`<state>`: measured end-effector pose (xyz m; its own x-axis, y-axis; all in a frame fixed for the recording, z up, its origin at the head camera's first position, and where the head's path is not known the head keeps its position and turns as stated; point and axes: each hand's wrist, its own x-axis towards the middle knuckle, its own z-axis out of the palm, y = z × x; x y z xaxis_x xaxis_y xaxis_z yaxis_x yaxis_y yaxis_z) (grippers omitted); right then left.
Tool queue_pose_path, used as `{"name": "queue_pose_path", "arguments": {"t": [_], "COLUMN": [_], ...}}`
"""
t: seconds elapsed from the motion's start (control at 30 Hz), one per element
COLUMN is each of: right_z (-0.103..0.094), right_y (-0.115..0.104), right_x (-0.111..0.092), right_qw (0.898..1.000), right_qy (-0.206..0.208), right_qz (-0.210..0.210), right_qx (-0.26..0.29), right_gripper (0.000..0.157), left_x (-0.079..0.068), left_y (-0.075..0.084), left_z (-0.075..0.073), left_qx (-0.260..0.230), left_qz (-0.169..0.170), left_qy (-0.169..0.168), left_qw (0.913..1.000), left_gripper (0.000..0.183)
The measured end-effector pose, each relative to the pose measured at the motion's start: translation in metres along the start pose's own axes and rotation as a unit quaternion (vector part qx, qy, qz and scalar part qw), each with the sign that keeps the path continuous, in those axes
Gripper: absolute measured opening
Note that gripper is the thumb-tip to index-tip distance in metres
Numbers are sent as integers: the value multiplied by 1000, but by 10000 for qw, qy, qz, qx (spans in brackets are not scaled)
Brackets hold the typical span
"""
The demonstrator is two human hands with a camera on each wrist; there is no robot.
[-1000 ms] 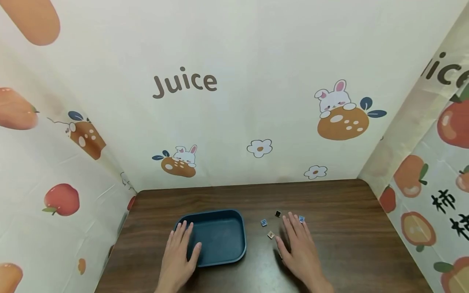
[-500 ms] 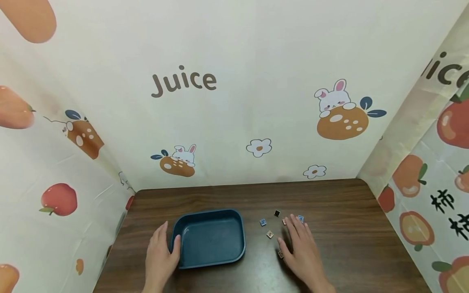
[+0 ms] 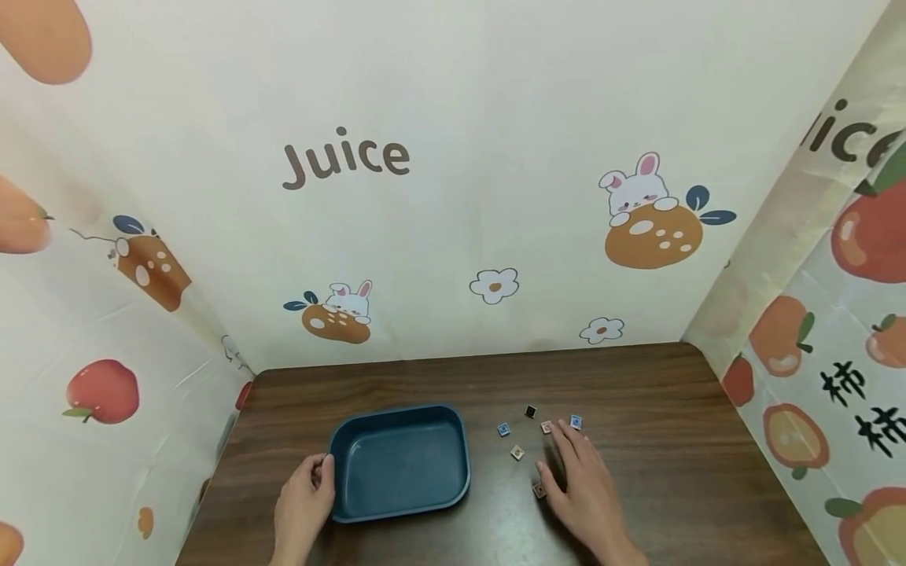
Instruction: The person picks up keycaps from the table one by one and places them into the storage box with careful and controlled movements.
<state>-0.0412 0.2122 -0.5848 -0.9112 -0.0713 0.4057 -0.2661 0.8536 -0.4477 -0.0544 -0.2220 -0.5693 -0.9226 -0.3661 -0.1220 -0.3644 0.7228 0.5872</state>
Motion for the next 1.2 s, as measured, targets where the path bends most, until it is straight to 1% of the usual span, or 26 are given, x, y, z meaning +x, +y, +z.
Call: {"name": "queue_pose_path", "arguments": {"t": [0.1,0.23,0.43,0.6,0.77,0.9,1.0,1.2], "right_z": [2,4,8,11,13,14,15,17], "right_y": [1,2,3,4,6,7,8,9], "right_x": [0,-2,-7,-10,-14,-17,-18,-21], "right_qw": [9999,9998,9999,9999,9997,9992,9989,9990], "right_qy": [73,134,10,-71,-195,-352,-432,-416], "right_qz": [58,109,163,108,35,22,46,49], "right_qx": [63,94,55,2,-125,-197,-199,-153], "right_gripper": [64,60,52,48,47,44,40,35], "left_x": [0,1,3,3,2,1,1,1], "left_y": [-2,-1,-3,-4,-5,-5,-6,-6], "left_z": [1,2,5,7,10,13,13,12], "left_qx": [-115,-360,-647,-851,-1017,-1056,-1066,-1088], "left_qz": [-118,-280,-466,-456,-582,-621,-610,-619], "left_qy": [-69,-63,14,27,-11,-4,52,44], "left_qw": [9998,9989,9968,9953,9931,9925,9924,9921], "left_gripper": [37,36,34,34,35,37,35,36]}}
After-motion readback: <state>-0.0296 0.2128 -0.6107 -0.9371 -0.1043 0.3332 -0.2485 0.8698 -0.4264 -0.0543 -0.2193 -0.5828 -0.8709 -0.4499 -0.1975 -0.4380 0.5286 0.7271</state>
